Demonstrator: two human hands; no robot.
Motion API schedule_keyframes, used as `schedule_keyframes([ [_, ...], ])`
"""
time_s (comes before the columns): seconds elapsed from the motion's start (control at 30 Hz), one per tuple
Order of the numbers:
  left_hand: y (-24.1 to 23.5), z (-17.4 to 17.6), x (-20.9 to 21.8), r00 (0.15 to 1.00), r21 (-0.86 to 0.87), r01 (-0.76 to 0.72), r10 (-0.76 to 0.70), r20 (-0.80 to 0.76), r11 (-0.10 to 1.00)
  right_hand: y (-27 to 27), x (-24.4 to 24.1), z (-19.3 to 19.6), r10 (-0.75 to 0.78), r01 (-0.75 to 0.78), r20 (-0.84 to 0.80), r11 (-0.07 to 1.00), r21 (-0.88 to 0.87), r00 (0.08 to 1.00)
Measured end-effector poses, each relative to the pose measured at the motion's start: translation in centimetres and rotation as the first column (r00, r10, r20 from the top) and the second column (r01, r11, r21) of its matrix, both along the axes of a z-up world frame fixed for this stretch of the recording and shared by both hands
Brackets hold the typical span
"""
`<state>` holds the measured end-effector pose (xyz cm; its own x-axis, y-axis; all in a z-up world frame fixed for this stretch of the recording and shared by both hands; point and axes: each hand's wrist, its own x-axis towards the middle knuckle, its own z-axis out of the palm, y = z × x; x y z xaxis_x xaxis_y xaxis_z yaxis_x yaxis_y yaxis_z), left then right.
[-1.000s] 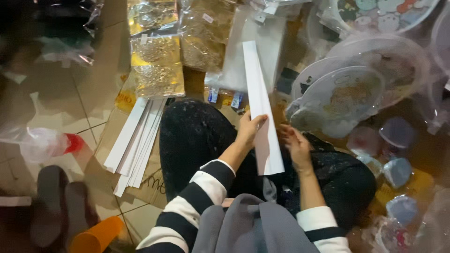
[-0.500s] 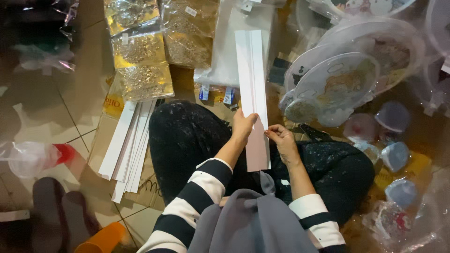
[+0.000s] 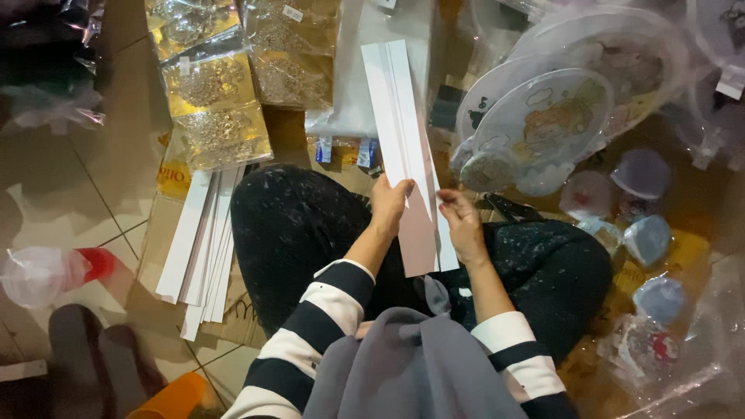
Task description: The person sits on the floor and assembles hand fans by inserting white sticks into the top of round, character-themed fans packaged in clear plastic. They use a stapler to secure the sticks to the fans and place the finished items aside.
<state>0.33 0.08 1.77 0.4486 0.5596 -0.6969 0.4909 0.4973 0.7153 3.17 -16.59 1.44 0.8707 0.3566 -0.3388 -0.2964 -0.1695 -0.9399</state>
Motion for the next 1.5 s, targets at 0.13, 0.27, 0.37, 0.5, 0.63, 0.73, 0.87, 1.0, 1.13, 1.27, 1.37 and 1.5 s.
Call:
schedule_keyframes([
  [0.13, 0.0, -0.8, -0.3, 0.998, 0.027, 0.051, -0.050, -0.026, 0.998, 0.9, -1.1, 1.3, 0.065, -0.069, -0.099, 0.997, -0.033, 0.993],
  [0.27, -0.2, -1.3, -0.3, 0.999, 0.000, 0.031, -0.031, 0.030, 1.000, 0.5, -0.6, -0.1, 0.091, -0.099, -0.082, 0.990, -0.096, 0.992],
  [0.37, -0.1, -1.1, -0.5, 0.997, -0.018, 0.037, -0.036, 0.063, 0.999, 0.1, -0.5, -2.0, 0.066, -0.077, -0.110, 0.993, -0.093, 0.992],
  [0.5, 0.3, 1.9, -0.7, 0.998, 0.061, 0.062, -0.062, -0.007, 0.996, -0.6, 0.2, -4.2, 0.036, -0.045, -0.063, 0.988, -0.145, 0.997],
  [0.63, 0.0, 0.2, 0.0, 0.999, 0.091, 0.037, -0.038, 0.006, 0.995, -0.8, 0.2, -4.8, -0.043, 0.032, -0.126, 0.995, -0.092, 0.991],
  [0.73, 0.4, 1.2, 0.0, 0.999, 0.103, 0.024, -0.020, -0.037, 0.994, -0.1, 0.4, -1.6, -0.035, 0.026, -0.120, 0.997, -0.078, 0.992],
  [0.87, 0.9, 1.7, 0.2, 0.999, 0.164, -0.024, 0.028, -0.022, 0.986, 1.6, -0.2, 3.3, -0.087, 0.083, -0.075, 0.995, -0.050, 0.993],
  [1.0, 1.3, 0.4, 0.7, 0.997, 0.209, -0.071, 0.061, 0.056, 0.975, 0.6, -0.2, 2.5, -0.163, 0.166, 0.033, 0.981, -0.100, 0.986],
  [1.13, 1.7, -0.8, 0.8, 0.997, 0.185, -0.072, 0.068, 0.027, 0.980, 1.1, -0.1, 4.3, -0.239, 0.243, 0.118, 0.970, -0.025, 0.964],
  [1.27, 1.8, -2.6, 1.6, 0.997, 0.234, -0.073, 0.069, 0.025, 0.970, 0.1, 0.3, 5.2, -0.250, 0.281, -0.201, 0.948, 0.146, 0.947],
  [1.37, 2.1, -0.4, 1.2, 0.995, 0.570, -0.043, -0.015, 0.096, 0.820, -0.1, 0.6, 7.2, -0.120, 0.230, -0.257, 0.861, 0.453, 0.959],
  [1.5, 1.1, 4.3, 0.6, 0.910, 0.714, -0.021, -0.283, 0.303, 0.700, -3.0, 0.2, 2.0, -0.051, 0.143, -0.283, 0.939, 0.314, 0.958],
])
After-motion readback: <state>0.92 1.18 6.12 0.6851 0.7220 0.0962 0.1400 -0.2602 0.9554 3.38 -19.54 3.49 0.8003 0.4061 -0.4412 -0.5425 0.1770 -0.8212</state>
